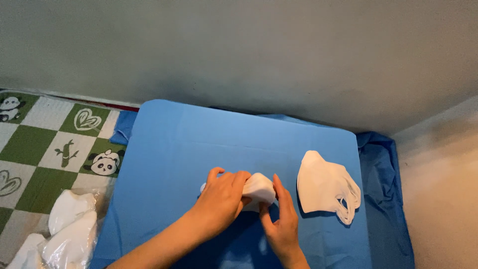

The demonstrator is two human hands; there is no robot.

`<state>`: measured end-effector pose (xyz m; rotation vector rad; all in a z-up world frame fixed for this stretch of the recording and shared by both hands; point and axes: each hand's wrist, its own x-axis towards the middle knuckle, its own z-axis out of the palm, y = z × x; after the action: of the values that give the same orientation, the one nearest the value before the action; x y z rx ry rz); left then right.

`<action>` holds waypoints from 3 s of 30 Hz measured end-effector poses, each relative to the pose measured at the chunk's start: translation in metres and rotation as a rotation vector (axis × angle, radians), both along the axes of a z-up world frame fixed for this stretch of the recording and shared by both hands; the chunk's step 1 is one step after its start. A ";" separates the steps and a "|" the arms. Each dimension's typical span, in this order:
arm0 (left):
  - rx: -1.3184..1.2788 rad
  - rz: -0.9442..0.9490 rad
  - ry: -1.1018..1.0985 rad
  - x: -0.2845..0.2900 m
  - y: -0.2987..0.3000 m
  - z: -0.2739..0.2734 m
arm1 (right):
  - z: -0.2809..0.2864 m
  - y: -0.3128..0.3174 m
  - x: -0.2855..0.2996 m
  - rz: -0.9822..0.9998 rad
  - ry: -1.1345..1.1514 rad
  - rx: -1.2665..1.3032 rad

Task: The person stacks white face masks one at a time into a pile on a blue-covered table, then picks up a plastic bag and places a mask into it, pressing the mask down into the bag by hand.

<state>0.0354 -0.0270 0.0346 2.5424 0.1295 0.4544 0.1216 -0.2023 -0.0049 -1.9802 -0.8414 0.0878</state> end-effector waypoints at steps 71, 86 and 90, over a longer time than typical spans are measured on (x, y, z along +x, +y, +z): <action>-0.011 0.084 -0.100 -0.042 -0.030 0.003 | 0.026 0.005 -0.048 0.117 0.282 0.348; -0.239 -0.026 -0.033 -0.053 -0.007 0.028 | 0.034 -0.007 -0.031 0.192 0.298 0.127; -0.314 -0.113 -0.062 -0.051 -0.001 0.046 | 0.061 0.002 -0.025 0.287 0.292 0.024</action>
<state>-0.0158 -0.0281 0.0809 2.2133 0.0311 0.4312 0.0967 -0.2005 0.0559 -1.7578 -0.9206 0.5178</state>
